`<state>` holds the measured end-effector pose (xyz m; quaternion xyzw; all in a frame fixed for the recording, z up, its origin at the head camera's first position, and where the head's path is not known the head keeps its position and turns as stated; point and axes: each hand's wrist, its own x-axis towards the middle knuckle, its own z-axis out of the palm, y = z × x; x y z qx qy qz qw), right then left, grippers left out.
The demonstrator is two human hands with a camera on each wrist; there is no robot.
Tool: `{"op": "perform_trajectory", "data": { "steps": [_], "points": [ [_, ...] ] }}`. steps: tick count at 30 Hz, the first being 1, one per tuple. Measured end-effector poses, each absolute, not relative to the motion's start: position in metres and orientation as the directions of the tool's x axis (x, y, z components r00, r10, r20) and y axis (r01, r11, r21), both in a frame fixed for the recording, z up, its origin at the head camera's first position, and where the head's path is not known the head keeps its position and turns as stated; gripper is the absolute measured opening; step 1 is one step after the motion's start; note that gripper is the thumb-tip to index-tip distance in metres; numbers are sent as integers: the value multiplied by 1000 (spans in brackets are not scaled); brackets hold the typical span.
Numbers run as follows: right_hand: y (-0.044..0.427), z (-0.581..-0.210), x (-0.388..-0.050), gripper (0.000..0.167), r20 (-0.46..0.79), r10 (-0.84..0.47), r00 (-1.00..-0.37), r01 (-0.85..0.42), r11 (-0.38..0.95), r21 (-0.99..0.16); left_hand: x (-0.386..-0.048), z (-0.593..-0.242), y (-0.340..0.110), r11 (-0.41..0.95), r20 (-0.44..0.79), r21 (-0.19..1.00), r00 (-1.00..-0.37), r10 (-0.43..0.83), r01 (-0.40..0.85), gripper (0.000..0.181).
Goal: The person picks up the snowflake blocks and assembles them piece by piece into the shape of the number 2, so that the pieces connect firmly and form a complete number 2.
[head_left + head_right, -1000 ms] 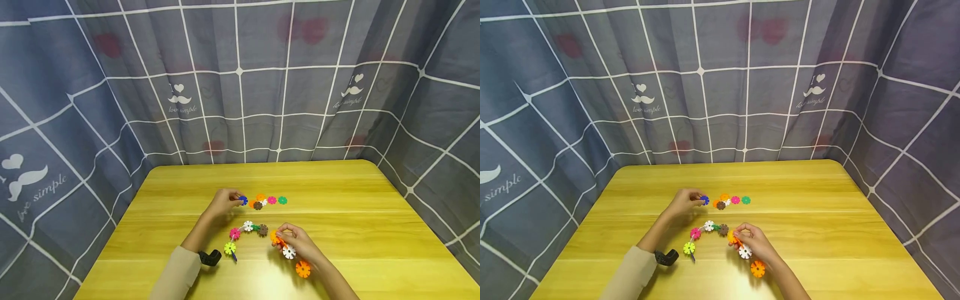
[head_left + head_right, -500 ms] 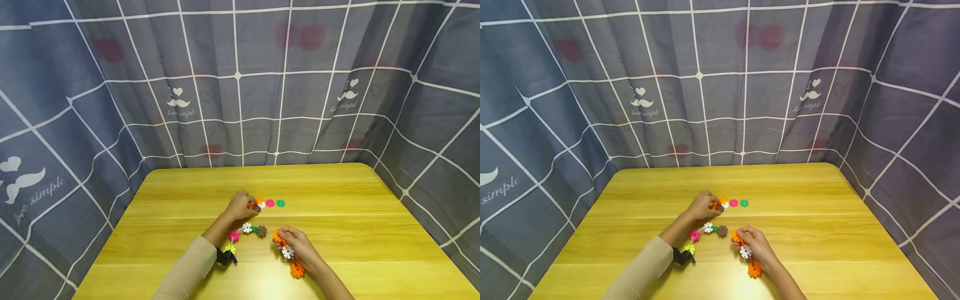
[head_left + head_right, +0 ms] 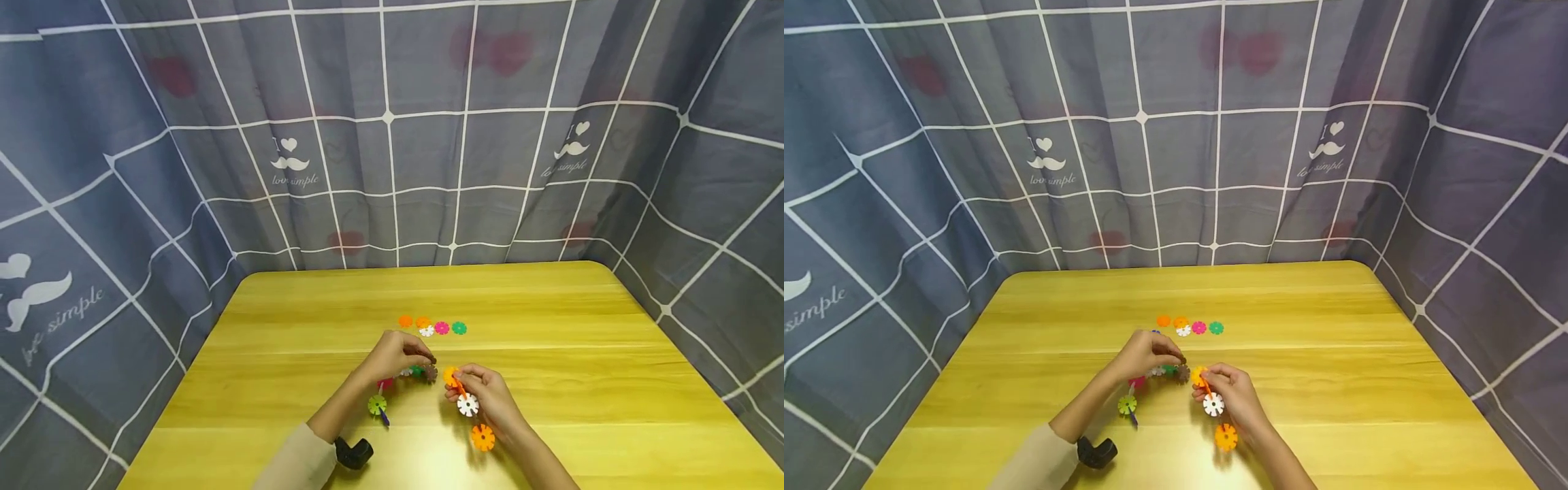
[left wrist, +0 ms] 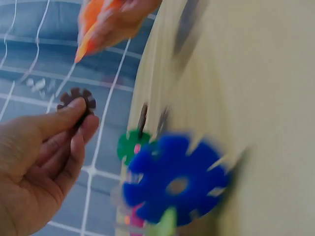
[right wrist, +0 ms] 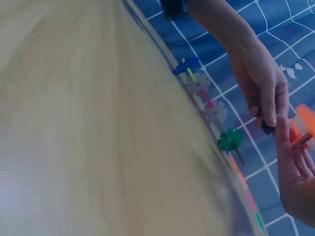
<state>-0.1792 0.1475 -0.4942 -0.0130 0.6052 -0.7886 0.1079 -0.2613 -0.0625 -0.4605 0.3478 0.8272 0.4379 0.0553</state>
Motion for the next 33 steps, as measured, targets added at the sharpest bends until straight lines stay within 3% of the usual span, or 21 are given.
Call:
{"op": "perform_trajectory", "data": {
  "steps": [5, 20, 29, 33],
  "points": [
    [143, -487, -175, 22, -85, -174, -981, 131, -276, -952, -241, -460, -58, 288, 323, 720, -672, 666, 631, 7],
    [144, -485, -175, 21, -77, -170, -982, 117, -240, -964, -235, -462, -58, 269, 431, 678, -666, 609, 684, 8],
    [148, -491, -177, 21, -100, -337, -936, 170, -186, -968, -231, -463, -61, 179, 481, 641, -572, 665, 747, 8],
    [153, -492, -179, 18, -68, -453, -889, 168, -184, -968, -230, -462, -63, 119, 534, 580, -486, 692, 806, 6]
  ]
}}
